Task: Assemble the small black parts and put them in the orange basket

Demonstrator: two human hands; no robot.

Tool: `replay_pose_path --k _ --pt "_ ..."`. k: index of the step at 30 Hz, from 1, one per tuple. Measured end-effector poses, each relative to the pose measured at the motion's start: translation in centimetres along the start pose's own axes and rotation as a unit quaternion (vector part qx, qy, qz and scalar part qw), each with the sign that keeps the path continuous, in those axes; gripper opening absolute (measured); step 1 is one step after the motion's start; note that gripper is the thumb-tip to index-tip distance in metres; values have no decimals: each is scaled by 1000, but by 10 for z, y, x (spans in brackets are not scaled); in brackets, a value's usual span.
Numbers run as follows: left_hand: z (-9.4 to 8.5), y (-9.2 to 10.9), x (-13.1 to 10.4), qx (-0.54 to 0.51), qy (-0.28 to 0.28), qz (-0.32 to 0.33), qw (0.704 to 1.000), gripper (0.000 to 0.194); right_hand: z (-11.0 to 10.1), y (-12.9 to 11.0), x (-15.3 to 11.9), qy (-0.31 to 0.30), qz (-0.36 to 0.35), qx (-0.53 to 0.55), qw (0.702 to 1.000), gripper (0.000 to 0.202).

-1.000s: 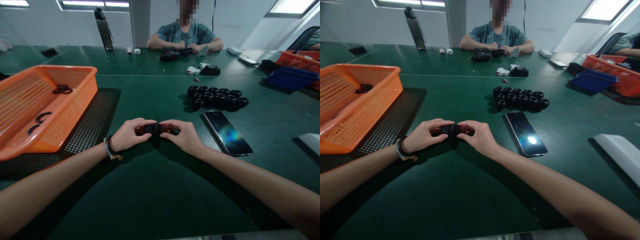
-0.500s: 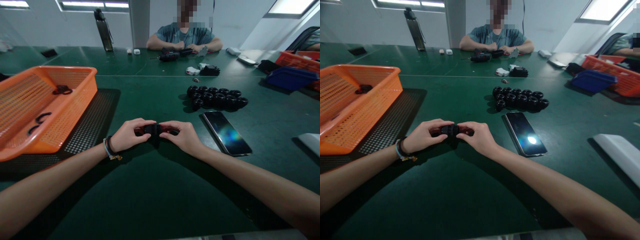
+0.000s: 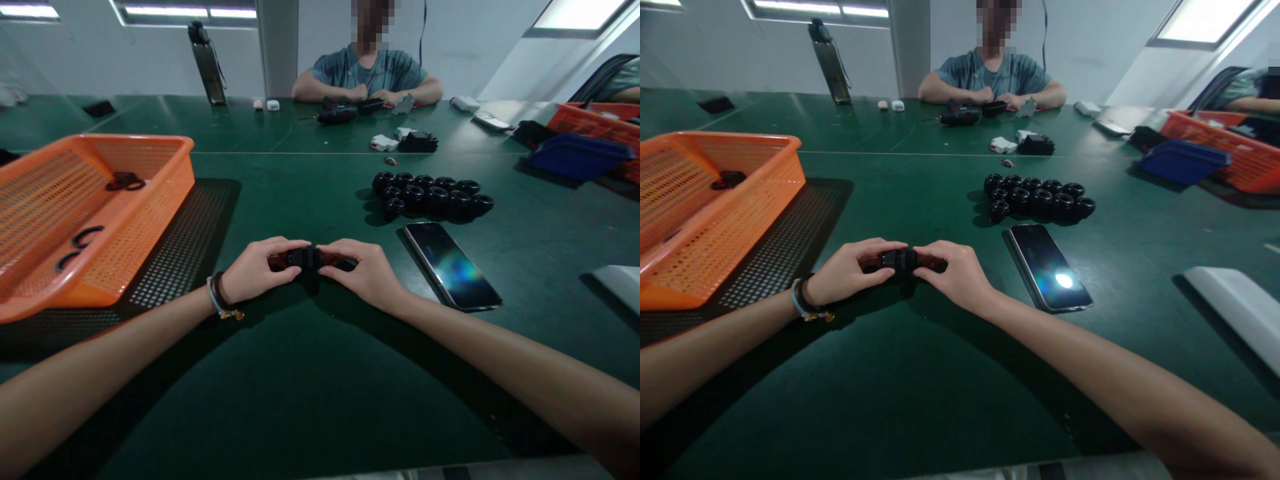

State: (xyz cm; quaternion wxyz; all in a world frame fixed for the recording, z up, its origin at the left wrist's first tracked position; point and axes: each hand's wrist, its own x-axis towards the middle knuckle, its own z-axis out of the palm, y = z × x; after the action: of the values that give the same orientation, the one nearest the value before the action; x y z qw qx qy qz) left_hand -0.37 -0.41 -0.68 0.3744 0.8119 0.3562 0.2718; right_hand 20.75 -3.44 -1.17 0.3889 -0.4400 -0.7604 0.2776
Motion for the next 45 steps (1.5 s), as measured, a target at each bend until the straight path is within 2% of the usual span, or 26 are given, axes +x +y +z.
replay_pose_path --k 8,26,45 --pt "-1 3 0 22 2 2 1000 41 2 -1 0 8 20 22 1000 27" --pt "0 3 0 21 7 3 1000 41 1 -1 0 10 11 -27 1000 26" --pt "-1 2 0 10 4 8 1000 42 1 -1 0 6 -4 -17 1000 29"
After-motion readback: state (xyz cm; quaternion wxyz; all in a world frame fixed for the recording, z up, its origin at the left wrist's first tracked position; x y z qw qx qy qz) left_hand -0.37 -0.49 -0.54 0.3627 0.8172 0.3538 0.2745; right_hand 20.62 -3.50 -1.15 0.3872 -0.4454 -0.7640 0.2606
